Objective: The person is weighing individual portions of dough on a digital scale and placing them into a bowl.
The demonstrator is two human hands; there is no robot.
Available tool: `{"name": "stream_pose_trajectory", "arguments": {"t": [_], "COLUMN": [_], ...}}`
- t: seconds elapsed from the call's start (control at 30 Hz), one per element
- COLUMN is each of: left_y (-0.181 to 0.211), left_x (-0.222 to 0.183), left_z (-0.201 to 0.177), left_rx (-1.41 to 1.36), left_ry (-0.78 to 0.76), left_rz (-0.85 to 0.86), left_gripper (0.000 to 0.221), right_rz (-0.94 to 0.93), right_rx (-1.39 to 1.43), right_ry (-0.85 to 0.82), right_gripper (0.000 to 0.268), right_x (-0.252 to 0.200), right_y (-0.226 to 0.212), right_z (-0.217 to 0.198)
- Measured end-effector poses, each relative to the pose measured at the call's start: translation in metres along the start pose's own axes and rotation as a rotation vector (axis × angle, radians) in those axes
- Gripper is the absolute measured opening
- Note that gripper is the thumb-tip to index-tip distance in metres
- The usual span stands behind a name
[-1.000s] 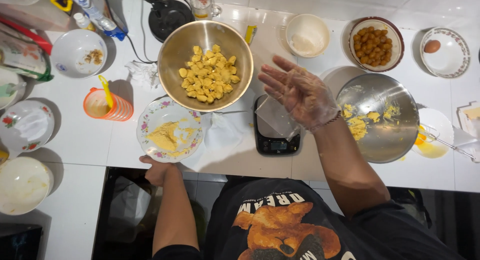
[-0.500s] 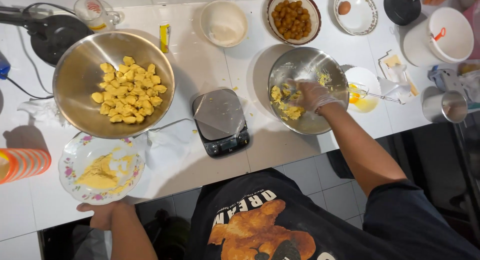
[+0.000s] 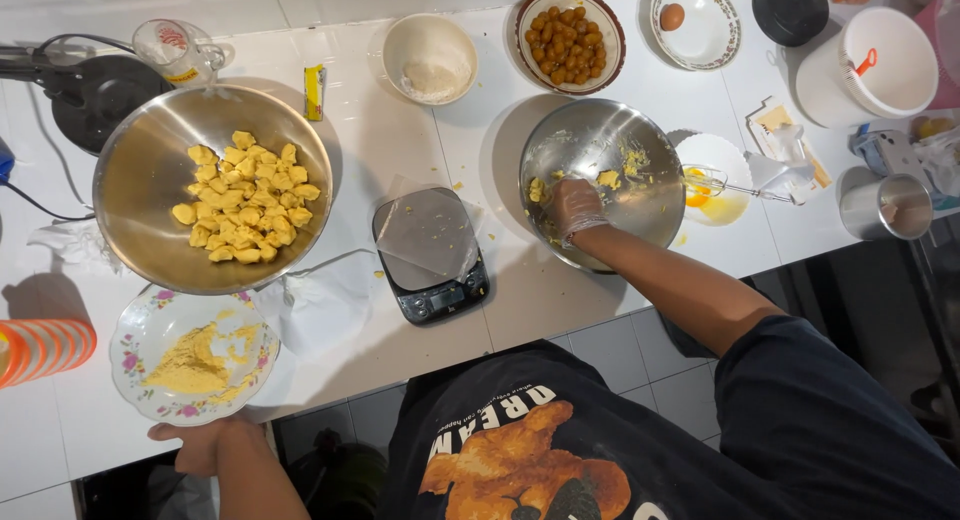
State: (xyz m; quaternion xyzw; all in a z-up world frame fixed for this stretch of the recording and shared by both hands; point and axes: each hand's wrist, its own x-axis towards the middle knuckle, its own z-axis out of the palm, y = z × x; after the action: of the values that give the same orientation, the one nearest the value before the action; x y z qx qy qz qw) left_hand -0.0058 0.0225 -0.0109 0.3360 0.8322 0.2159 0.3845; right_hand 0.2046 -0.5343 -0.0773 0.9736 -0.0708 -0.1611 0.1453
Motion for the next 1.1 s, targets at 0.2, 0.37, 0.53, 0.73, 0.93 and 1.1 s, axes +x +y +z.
{"name": "stream_pose_trajectory", "arguments": {"t": [0.2,0.37,0.53,0.73,0.93,1.1], "left_y": [0.003,0.010,0.012,-0.005,-0.008,-0.011], "left_x": [-0.008,-0.027,-0.033,-0.010,-0.020,-0.025], "left_z": [-0.006,-0.017,-0.015,-0.009,-0.003,-0.003], "left_rx": [0.031,0.021,0.007,0.137,0.152,0.112], "left_ry": [-0.019,-0.050,-0.030,0.048,0.110,0.131], "left_rz": [0.010,0.000,-0.021,0.117,0.211,0.227], "left_gripper": [0.075,0.067,0.074,0.080,0.078,0.080], "right_rz": [-0.184,0.203,0.188,-0.134,-0.629,-0.525], "right_rx": [0.090,1.864,2.154,1.649,0.783,0.932], "right_ry": [-0.470,-0.443,-0.380,-0.031,0.334,0.235], "right_gripper": [0.045,0.039,0.023,0.024,0.019,0.008], "right_x": [-0.042,-0.097,-0.115,-0.141,-0.119,-0.103], "right_y": [0.022,0.068,0.071,-0.033,-0.138,-0.076], "right_z": [-0.141,-0.176,-0.161,-0.175,-0.124,-0.152]}}
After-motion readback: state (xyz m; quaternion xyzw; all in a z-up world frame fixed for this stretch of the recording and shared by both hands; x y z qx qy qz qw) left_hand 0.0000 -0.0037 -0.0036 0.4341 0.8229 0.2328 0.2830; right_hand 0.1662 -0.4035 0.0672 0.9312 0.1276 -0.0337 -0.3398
